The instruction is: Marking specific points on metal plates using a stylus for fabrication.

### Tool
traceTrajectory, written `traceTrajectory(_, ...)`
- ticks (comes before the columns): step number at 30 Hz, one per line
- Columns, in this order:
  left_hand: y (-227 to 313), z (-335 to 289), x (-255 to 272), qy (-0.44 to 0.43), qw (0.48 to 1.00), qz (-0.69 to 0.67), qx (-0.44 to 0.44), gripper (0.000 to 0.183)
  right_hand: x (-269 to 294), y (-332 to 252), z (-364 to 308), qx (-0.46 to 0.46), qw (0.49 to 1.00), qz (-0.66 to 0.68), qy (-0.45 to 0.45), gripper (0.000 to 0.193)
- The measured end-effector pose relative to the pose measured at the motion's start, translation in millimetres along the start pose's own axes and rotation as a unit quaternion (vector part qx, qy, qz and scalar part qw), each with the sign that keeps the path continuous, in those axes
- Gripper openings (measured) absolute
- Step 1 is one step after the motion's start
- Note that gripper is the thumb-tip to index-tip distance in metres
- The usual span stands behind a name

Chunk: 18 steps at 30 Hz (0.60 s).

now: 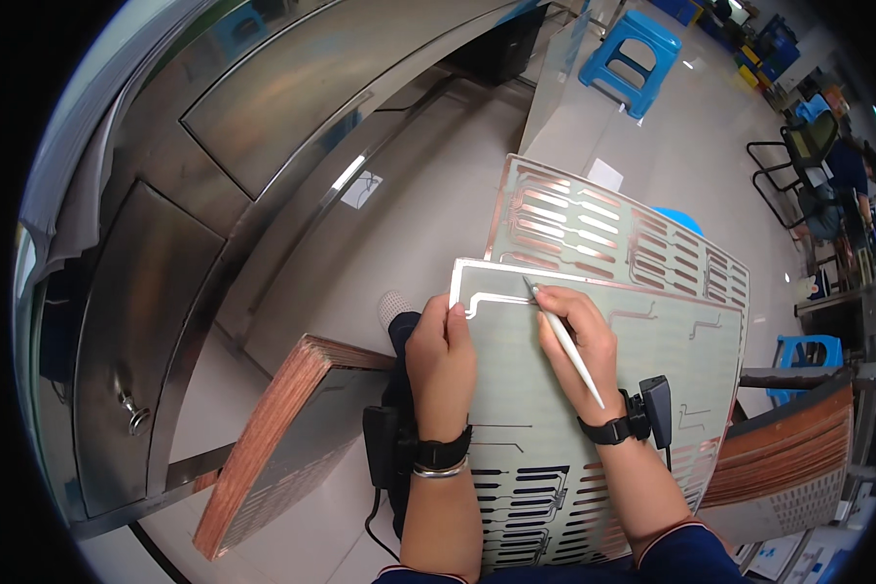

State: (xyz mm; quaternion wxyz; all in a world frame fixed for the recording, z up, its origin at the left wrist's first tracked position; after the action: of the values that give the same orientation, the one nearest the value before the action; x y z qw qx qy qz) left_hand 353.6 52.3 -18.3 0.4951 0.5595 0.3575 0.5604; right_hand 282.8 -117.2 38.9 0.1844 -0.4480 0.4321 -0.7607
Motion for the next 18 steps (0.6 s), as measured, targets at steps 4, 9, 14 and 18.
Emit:
traceTrajectory(4, 1, 1, -1, 0.005, 1.0, 0.009, -0.012, 0.022, 2, 0, -6, 0.013, 1.0, 0.003, -0.022, 0.026)
traceTrajectory(9, -7, 2, -6, -0.013, 0.999, -0.04, 0.001, 0.021, 10, -9, -20, 0.073, 0.997, -0.005, -0.008, 0.025)
traceTrajectory(14, -12, 2, -4, -0.002, 0.996, -0.086, 0.009, 0.021, 15, -15, -74, 0.12, 0.986, -0.034, -0.11, 0.029)
traceTrajectory(18, -18, 2, -8, -0.014, 0.995, -0.093, 0.014, 0.024, 49, 6, -92, 0.087, 0.992, -0.04, -0.086, 0.03)
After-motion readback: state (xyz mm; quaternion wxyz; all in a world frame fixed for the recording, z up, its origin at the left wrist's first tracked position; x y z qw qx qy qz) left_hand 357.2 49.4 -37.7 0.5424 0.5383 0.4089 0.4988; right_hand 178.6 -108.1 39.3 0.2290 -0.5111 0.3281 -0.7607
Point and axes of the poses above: each hand's wrist, its own z-axis towards the middle knuckle, its own x-axis out of the back of the hand, y = z × x, the point moved 9 cm from there along z, towards the middle knuckle, and after that the axes turned 15 degrees about -x, right-handed, at the moved point
